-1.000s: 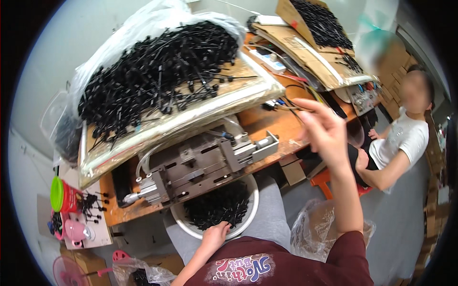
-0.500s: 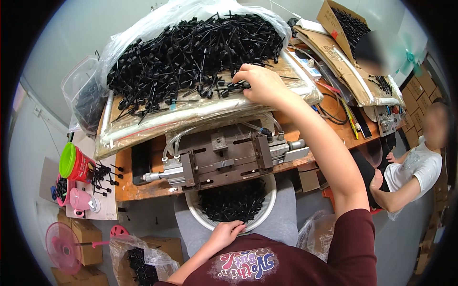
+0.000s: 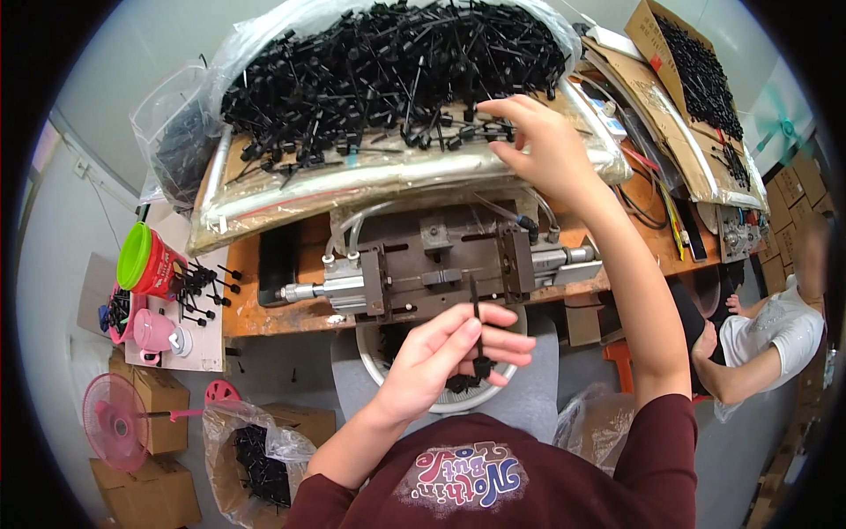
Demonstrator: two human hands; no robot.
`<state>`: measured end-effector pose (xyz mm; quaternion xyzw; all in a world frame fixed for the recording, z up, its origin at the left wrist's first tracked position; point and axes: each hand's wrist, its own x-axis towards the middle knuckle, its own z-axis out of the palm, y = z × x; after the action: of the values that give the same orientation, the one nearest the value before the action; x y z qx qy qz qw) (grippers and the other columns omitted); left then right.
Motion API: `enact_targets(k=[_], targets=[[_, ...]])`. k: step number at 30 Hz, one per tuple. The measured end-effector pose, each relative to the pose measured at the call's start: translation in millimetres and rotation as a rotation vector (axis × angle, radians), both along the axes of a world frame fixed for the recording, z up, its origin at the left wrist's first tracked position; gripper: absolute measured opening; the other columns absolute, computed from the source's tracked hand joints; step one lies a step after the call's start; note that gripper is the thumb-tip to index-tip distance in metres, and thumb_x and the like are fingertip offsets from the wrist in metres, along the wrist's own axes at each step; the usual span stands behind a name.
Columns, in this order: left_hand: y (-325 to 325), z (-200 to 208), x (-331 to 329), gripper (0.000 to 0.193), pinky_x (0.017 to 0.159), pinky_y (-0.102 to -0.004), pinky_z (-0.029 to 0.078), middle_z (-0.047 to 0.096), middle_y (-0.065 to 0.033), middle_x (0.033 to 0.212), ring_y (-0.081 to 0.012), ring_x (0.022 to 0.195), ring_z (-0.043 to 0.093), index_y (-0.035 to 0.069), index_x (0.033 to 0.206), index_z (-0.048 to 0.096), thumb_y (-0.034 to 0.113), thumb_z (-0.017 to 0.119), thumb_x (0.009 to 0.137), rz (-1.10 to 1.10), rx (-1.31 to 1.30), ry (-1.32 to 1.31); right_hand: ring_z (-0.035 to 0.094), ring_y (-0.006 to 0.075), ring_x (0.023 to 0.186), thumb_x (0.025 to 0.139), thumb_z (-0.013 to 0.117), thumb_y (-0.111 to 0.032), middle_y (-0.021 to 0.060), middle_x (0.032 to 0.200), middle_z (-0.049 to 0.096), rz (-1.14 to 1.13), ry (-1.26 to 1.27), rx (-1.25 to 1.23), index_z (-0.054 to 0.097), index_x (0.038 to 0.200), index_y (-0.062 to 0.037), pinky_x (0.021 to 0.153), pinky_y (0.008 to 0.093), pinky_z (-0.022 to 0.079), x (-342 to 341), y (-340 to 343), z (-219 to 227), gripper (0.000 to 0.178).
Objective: The recorder is using a pneumatic assembly jig to join small black plastic components together.
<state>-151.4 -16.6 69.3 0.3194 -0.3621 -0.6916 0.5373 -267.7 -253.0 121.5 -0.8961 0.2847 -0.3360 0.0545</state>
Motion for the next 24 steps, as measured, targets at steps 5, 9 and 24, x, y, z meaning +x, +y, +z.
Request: enact_targets(k=[5,9,24], targets=[[-17,-5,-15,0.032,0.072,-0.0314,0.057,0.065,-0.0230,0.109,-0.0249,0.095,0.067,-0.002,0.115,0.053,0.025,0.040,0.102,0.022,0.011,0.006,0.057,0.0032,0.065,0.081,0.070,-0.009,0.0007,0.086,0.067,0.079,-0.411,0.656,0.067,0.106,-0.0046,0.057,0.0200,0.047,-52,69,-20,0.025],[-18,-5,-23,0.027,0.067,-0.0286,0.057,0.068,-0.0213,0.102,-0.0232,0.087,0.069,-0.003,0.110,0.056,0.021,0.046,0.101,-0.030,0.019,-0.055,0.056,0.0027,0.067,0.090,0.063,-0.011,0.0040,0.089,0.068,0.187,-0.615,1.079,0.066,0.106,-0.0001,0.058,0.0185,0.045,-68,117,-33,0.020],[-23,-20,-62,0.024,0.070,-0.0239,0.054,0.070,-0.0117,0.101,-0.0159,0.088,0.068,-0.003,0.114,0.061,0.011,0.052,0.098,-0.004,-0.131,-0.359,0.055,0.0042,0.068,0.090,0.063,-0.010,0.0036,0.090,0.066,0.113,-0.943,1.127,0.063,0.096,-0.0033,0.061,0.0183,0.044,-119,155,-62,0.009]])
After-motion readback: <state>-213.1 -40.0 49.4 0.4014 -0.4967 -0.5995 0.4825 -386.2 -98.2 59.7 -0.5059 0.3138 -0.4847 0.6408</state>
